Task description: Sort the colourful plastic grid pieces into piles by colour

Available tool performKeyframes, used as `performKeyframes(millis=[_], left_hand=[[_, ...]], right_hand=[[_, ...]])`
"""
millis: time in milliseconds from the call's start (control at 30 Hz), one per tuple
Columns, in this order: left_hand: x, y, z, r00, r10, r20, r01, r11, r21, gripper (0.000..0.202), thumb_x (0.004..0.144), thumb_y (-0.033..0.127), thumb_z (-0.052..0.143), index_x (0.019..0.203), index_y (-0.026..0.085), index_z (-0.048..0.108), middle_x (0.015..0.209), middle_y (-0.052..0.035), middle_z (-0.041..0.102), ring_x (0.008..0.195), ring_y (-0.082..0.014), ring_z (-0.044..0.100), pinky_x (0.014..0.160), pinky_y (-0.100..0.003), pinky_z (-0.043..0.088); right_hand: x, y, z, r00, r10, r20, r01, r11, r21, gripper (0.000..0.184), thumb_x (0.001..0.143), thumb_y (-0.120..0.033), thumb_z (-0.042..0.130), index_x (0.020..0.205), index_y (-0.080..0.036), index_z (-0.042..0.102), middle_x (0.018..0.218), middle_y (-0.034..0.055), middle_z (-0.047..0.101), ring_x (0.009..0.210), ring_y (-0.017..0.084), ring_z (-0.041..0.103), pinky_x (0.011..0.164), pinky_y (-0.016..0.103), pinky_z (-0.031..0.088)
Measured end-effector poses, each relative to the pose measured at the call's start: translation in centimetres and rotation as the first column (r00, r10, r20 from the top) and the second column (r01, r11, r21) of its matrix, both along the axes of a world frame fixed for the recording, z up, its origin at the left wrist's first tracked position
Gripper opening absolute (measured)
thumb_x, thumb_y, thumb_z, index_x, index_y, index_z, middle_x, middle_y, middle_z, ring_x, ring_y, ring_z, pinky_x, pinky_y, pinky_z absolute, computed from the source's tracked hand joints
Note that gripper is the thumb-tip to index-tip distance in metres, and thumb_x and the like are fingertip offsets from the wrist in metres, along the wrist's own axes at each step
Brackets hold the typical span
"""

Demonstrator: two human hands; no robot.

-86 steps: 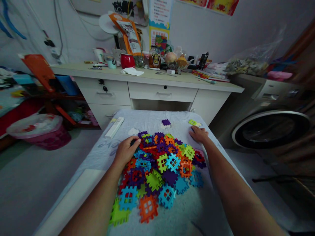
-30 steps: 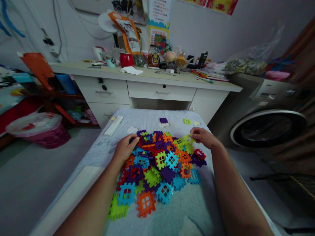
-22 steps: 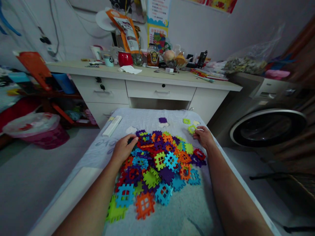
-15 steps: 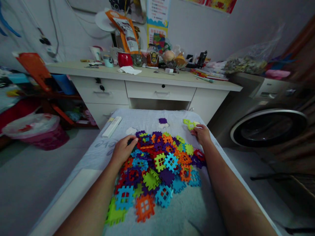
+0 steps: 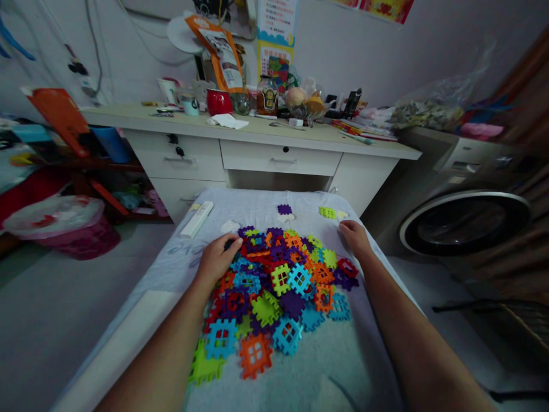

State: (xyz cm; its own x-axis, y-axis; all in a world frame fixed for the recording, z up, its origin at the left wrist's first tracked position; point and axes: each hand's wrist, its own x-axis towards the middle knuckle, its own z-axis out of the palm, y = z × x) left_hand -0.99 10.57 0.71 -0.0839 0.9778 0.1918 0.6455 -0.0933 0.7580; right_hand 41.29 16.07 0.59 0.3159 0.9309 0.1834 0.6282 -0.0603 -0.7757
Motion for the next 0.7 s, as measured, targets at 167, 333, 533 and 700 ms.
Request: performKeyframes(millis=[167,333,533,700], left_hand=[[-0.1,0.0,0.1,0.996,0.016,0.083,-0.015,1.000,-0.014,0.044,0.083,0.058,0.049,0.100,0.023,0.069,0.106,-0.0035,0.073,0.101,-0.0239,0.065,0.093,-0.034,0.046],[-0.2,0.1,0.2,0.990,0.026,0.141,-0.024,1.000,-0.015,0.045,0.081,0.058,0.050,0.098,0.021,0.069,0.106,-0.0045,0.072,0.103,-0.0248,0.064,0.095,-0.034,0.046],[-0.4,0.3,-0.2,0.978,0.025,0.207,-0.026,1.000,0.001,0.045,0.080,0.058,0.050,0.097,0.021,0.068,0.104,-0.0041,0.073,0.100,-0.0237,0.065,0.095,-0.034,0.046],[-0.5,0.3,-0.1,0.974,0.035,0.223,-0.037,0.999,0.003,0.044,0.080,0.058,0.051,0.097,0.021,0.069,0.102,-0.0029,0.074,0.098,-0.0230,0.065,0.092,-0.031,0.047]], right_hand=[[-1.8,-4.3,1.0,0.986,0.161,0.048,-0.159,0.987,-0.035,0.038,0.081,-0.047,0.048,0.092,-0.019,0.069,0.096,0.0072,0.072,0.093,0.024,0.063,0.088,0.037,0.048],[-5.4,-6.0,1.3,0.958,0.276,-0.076,-0.276,0.961,0.005,0.039,0.084,-0.048,0.046,0.094,-0.019,0.069,0.100,0.0071,0.072,0.100,0.023,0.063,0.095,0.036,0.046],[-10.2,-5.9,1.0,0.947,0.294,-0.130,-0.290,0.956,0.049,0.036,0.084,-0.041,0.047,0.108,-0.020,0.064,0.114,0.0063,0.069,0.109,0.023,0.060,0.102,0.037,0.042],[-13.5,-5.4,0.5,0.940,0.328,-0.093,-0.327,0.945,0.029,0.042,0.078,-0.023,0.046,0.118,-0.022,0.059,0.118,0.0041,0.066,0.112,0.021,0.058,0.103,0.035,0.042]])
